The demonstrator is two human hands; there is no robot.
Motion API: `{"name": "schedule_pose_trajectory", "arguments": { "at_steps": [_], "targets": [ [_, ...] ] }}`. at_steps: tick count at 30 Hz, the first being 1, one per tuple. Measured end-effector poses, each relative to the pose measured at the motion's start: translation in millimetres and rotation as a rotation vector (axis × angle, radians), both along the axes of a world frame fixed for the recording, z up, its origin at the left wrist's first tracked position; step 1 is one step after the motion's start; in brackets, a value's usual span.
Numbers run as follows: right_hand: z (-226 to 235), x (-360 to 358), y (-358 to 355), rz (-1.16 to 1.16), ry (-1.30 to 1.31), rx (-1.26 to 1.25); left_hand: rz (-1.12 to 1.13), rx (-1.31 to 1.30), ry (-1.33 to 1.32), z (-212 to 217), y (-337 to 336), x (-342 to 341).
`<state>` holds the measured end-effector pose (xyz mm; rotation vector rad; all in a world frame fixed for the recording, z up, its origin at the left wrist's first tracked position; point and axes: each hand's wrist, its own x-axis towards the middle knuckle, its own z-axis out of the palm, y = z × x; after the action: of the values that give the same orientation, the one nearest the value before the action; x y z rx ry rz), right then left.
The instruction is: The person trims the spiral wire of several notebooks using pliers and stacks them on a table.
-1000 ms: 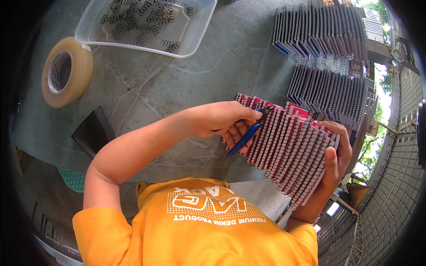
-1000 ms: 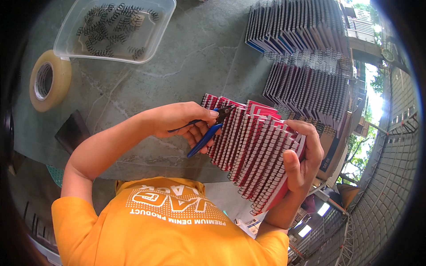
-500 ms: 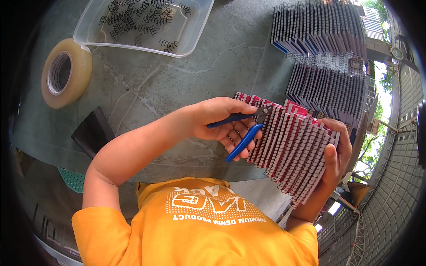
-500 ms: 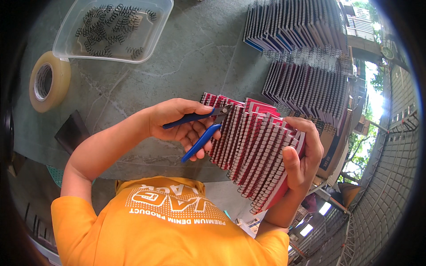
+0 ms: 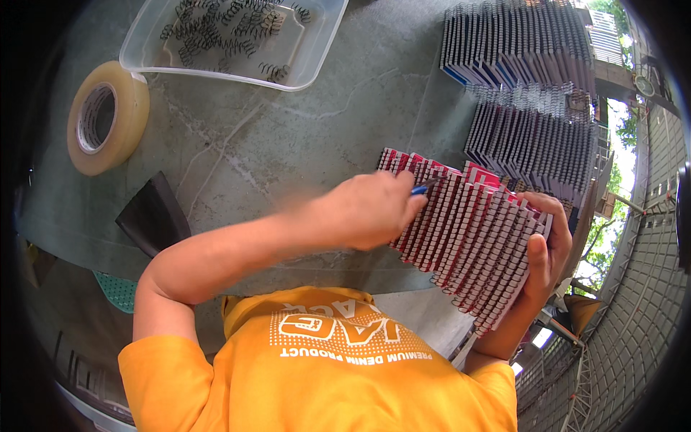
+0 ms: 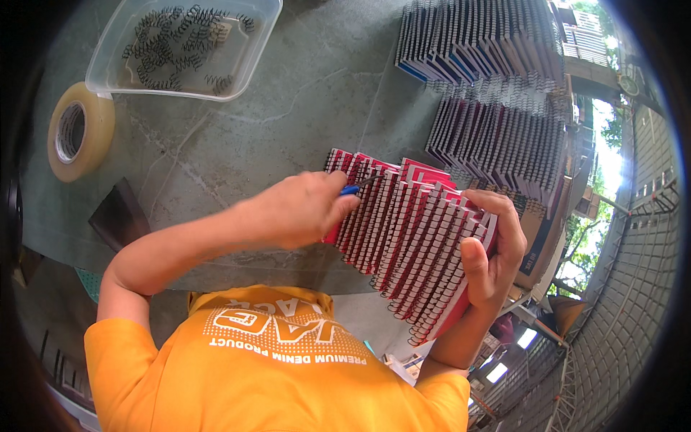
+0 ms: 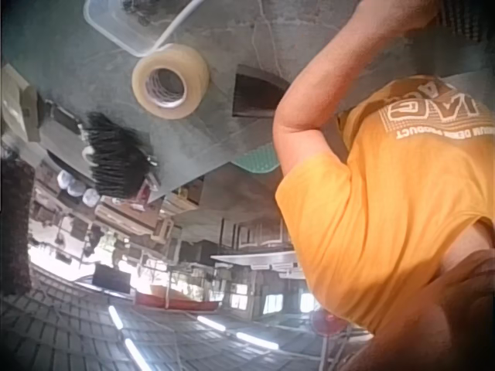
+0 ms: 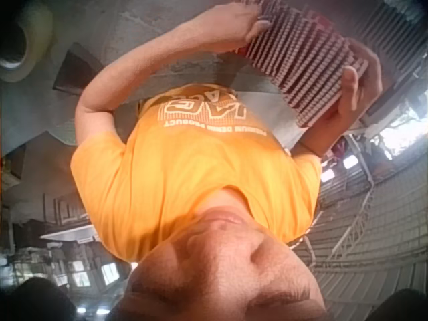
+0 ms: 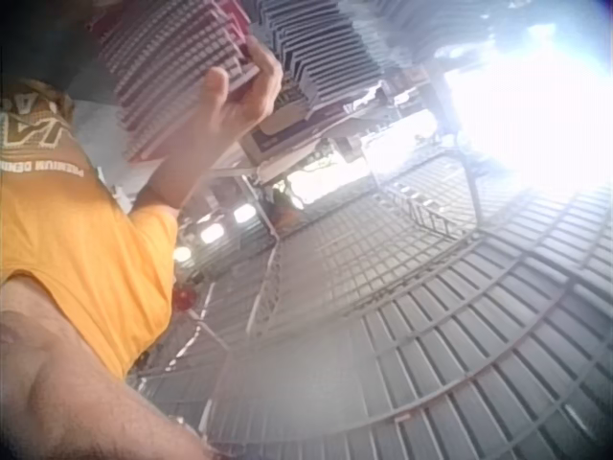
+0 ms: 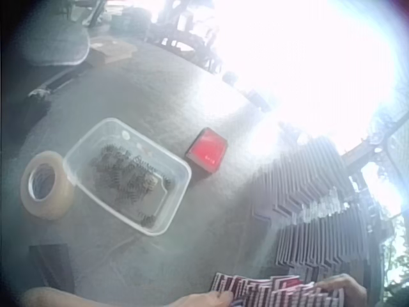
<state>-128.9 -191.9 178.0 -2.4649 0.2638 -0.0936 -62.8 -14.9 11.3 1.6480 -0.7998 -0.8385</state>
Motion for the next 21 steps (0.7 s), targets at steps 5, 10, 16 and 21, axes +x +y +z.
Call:
{"name": "schedule_pose_trajectory", "arguments": {
  "at_steps": [5, 10, 16, 21],
  "targets": [
    [1, -1, 2, -0.023, 0.005, 0.033, -0.120, 0.007, 0.203, 3, 6, 8],
    [0, 0, 1, 0.001, -0.008, 0.021, -0.268, -0.195, 0.883, -1, 9, 18],
    [1, -1, 0, -0.008, 0.004, 0.038, -0.122, -0.102, 0.513, 8, 6, 20],
    [2, -1, -1, -0.016, 0.019, 0.047, 0.183, -0.040, -0.417, -6, 5, 3]
  ]
}}
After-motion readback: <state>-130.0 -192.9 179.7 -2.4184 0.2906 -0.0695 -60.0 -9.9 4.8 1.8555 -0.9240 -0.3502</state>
